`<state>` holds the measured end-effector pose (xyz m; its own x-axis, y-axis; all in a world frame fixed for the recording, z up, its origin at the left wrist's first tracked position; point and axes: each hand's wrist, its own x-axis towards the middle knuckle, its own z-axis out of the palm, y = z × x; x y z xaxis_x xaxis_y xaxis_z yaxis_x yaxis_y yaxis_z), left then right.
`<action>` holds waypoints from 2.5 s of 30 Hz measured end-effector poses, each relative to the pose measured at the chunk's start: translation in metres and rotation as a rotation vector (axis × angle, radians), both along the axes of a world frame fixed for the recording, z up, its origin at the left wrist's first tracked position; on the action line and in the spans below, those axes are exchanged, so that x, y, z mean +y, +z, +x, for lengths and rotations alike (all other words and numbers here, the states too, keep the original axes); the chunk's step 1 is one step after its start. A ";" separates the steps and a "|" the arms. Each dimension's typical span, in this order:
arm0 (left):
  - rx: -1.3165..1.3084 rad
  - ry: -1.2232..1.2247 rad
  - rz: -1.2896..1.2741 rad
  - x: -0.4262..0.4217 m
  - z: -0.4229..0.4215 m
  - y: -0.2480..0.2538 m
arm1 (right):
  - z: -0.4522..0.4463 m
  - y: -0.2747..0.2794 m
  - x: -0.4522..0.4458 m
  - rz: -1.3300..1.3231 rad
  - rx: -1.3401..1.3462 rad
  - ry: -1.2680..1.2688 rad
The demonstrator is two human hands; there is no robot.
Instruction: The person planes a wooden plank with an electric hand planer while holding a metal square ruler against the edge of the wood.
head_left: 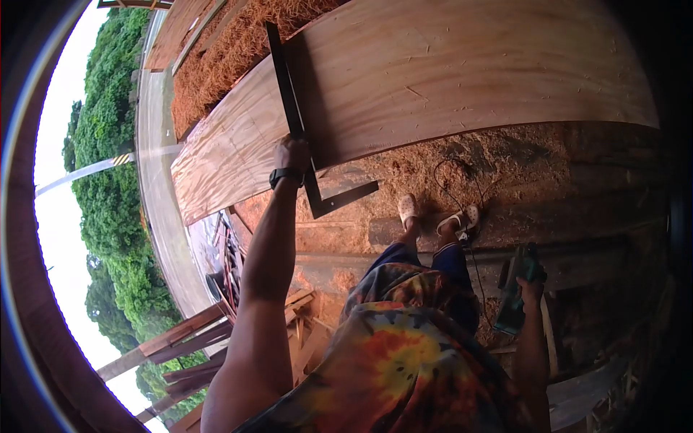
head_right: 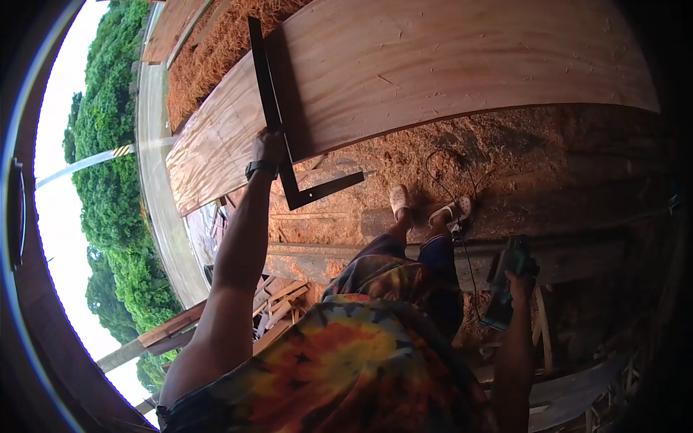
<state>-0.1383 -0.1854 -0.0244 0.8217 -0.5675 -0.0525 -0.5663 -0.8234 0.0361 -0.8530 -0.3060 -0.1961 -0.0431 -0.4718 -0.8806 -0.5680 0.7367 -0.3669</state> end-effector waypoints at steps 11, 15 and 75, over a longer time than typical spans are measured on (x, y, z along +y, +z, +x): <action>0.109 0.066 -0.076 -0.081 -0.067 0.023 | -0.007 -0.008 0.002 -0.001 -0.032 0.031; 0.058 -0.100 0.058 -0.076 -0.059 0.017 | 0.003 -0.002 0.005 -0.013 0.033 0.035; 0.035 0.229 -0.137 0.450 0.377 0.027 | 0.339 0.261 0.278 -0.435 -0.673 -0.503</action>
<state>0.2388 0.2643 0.0025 0.9285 -0.3709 -0.0189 -0.3623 -0.9159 0.1727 -0.5144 -0.0281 0.0649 0.1224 -0.8290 -0.5456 0.2105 0.5589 -0.8021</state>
